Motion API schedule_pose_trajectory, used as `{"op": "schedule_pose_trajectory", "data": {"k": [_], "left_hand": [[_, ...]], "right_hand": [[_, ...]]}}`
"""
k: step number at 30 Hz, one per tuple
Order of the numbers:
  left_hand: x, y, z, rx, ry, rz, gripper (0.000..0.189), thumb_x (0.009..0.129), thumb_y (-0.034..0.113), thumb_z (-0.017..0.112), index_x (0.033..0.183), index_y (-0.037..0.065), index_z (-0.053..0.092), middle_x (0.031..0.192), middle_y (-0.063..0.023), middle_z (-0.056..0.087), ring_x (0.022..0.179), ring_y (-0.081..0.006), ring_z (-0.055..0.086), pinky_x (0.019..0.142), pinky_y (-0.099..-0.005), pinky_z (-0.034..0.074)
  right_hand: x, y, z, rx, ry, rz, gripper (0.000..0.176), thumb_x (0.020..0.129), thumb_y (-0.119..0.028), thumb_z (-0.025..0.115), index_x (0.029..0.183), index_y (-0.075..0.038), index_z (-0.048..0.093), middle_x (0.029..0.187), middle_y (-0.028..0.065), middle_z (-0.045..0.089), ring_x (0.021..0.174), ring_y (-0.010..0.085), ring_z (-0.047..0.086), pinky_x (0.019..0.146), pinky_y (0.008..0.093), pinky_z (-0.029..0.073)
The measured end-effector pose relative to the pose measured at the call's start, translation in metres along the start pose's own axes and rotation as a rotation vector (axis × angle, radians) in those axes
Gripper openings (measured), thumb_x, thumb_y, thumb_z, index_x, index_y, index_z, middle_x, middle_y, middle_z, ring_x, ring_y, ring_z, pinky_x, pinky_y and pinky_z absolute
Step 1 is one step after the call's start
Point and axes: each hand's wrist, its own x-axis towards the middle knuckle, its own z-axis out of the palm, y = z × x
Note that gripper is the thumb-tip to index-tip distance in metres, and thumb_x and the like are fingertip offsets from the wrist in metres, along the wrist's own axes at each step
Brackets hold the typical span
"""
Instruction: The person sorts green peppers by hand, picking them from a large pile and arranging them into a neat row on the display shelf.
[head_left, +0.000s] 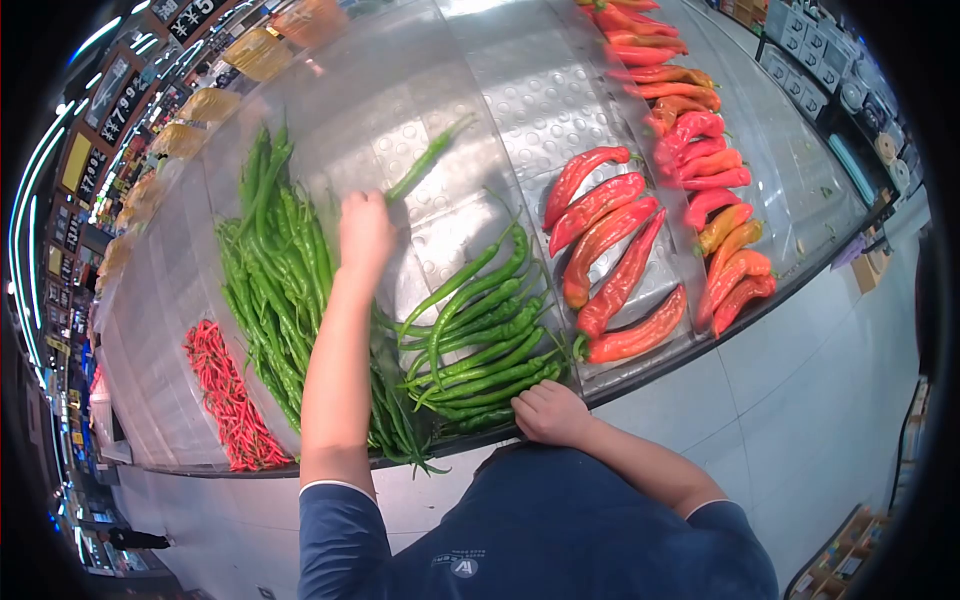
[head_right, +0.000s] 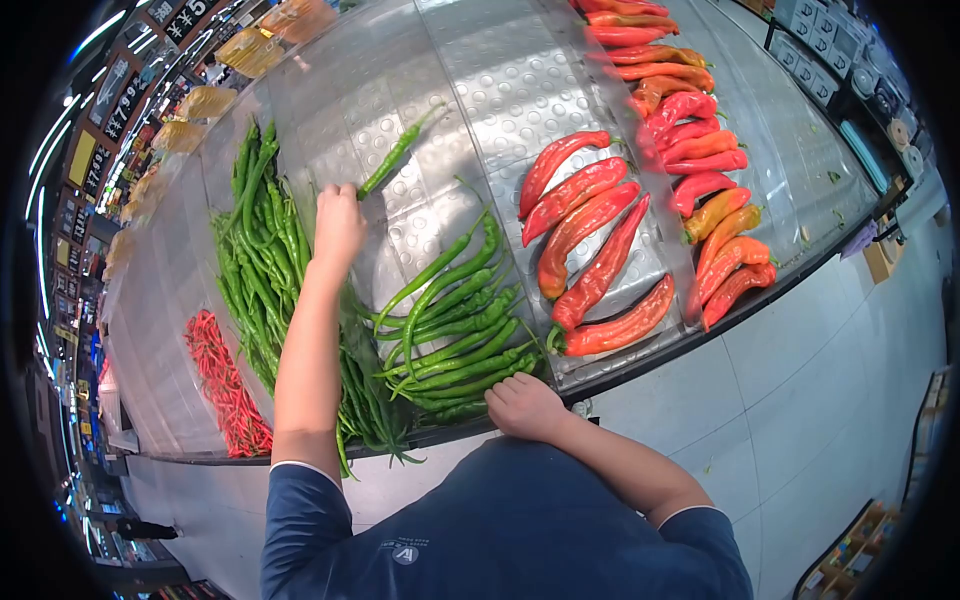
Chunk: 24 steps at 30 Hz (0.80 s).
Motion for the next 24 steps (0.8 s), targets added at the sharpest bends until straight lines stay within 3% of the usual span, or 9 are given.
{"op": "schedule_pose_trajectory", "data": {"k": [1,3,5,8,12,13,15,20,24], "left_hand": [[-0.001,0.000,0.003,0.000,0.001,-0.001,0.025,0.080,-0.004,0.057,0.104,-0.005,0.063,0.108,-0.0254,0.061,0.102,-0.0438,0.058,0.089,-0.0503,0.050],[-0.003,0.005,0.009,0.090,-0.182,0.042,0.029,0.081,-0.005,0.057,0.109,-0.003,0.062,0.109,-0.0235,0.060,0.105,-0.0428,0.058,0.090,-0.0514,0.050],[-0.011,0.013,0.011,0.104,-0.174,0.095,0.029,0.079,-0.005,0.056,0.107,-0.002,0.063,0.110,-0.0216,0.061,0.105,-0.0406,0.058,0.090,-0.0501,0.051],[-0.028,0.018,0.016,0.200,-0.074,0.343,0.023,0.082,0.007,0.058,0.103,0.002,0.064,0.107,-0.0126,0.062,0.105,-0.0294,0.058,0.086,-0.0418,0.050],[-0.052,0.031,0.011,0.200,-0.022,0.567,0.019,0.083,0.009,0.058,0.099,0.003,0.064,0.103,-0.0098,0.060,0.104,-0.0272,0.057,0.090,-0.0398,0.047],[-0.056,0.033,0.009,0.200,-0.022,0.567,0.019,0.083,0.009,0.058,0.099,0.003,0.064,0.103,-0.0098,0.060,0.104,-0.0272,0.057,0.090,-0.0398,0.047],[-0.062,0.036,0.004,0.094,-0.218,0.588,0.023,0.081,0.006,0.059,0.103,0.002,0.064,0.100,-0.0102,0.058,0.104,-0.0291,0.057,0.092,-0.0411,0.046],[-0.070,0.036,0.005,0.001,-0.294,0.593,0.018,0.081,0.007,0.062,0.099,0.004,0.064,0.098,-0.0105,0.058,0.102,-0.0297,0.057,0.091,-0.0423,0.047],[-0.067,0.037,-0.004,-0.114,-0.320,0.482,0.027,0.081,0.005,0.066,0.107,0.001,0.064,0.105,-0.0134,0.060,0.108,-0.0324,0.056,0.093,-0.0444,0.047]], "right_hand": [[0.000,0.000,0.000,-0.002,-0.001,0.001,0.012,0.075,-0.011,0.067,0.075,-0.008,0.055,0.070,0.0048,0.050,0.064,0.0227,0.054,0.063,0.0356,0.045],[0.000,0.000,0.000,-0.001,0.004,0.002,0.012,0.075,-0.011,0.067,0.074,-0.008,0.055,0.070,0.0048,0.050,0.064,0.0227,0.054,0.063,0.0356,0.045],[0.001,0.000,0.000,0.000,0.012,0.007,0.012,0.075,-0.011,0.067,0.074,-0.008,0.055,0.070,0.0048,0.050,0.064,0.0227,0.054,0.063,0.0357,0.045],[0.001,-0.001,-0.002,-0.003,0.007,0.006,0.012,0.075,-0.011,0.067,0.074,-0.008,0.055,0.070,0.0049,0.050,0.063,0.0228,0.054,0.063,0.0357,0.045],[0.001,-0.001,-0.001,-0.005,0.007,0.005,0.012,0.075,-0.011,0.067,0.074,-0.008,0.055,0.070,0.0049,0.050,0.064,0.0228,0.055,0.063,0.0356,0.045],[0.001,0.000,-0.001,-0.006,0.003,0.004,0.012,0.075,-0.011,0.067,0.074,-0.008,0.055,0.070,0.0049,0.050,0.064,0.0228,0.055,0.064,0.0355,0.046],[0.002,0.000,-0.002,-0.012,0.000,0.002,0.012,0.075,-0.012,0.067,0.074,-0.008,0.055,0.070,0.0049,0.050,0.064,0.0228,0.055,0.064,0.0355,0.046],[0.002,-0.001,-0.001,-0.012,-0.006,0.005,0.013,0.075,-0.012,0.067,0.074,-0.009,0.055,0.070,0.0049,0.050,0.064,0.0228,0.055,0.064,0.0357,0.045],[0.001,-0.001,-0.001,-0.032,-0.019,0.005,0.013,0.075,-0.012,0.067,0.074,-0.009,0.055,0.070,0.0050,0.051,0.064,0.0229,0.055,0.064,0.0356,0.045]]}}
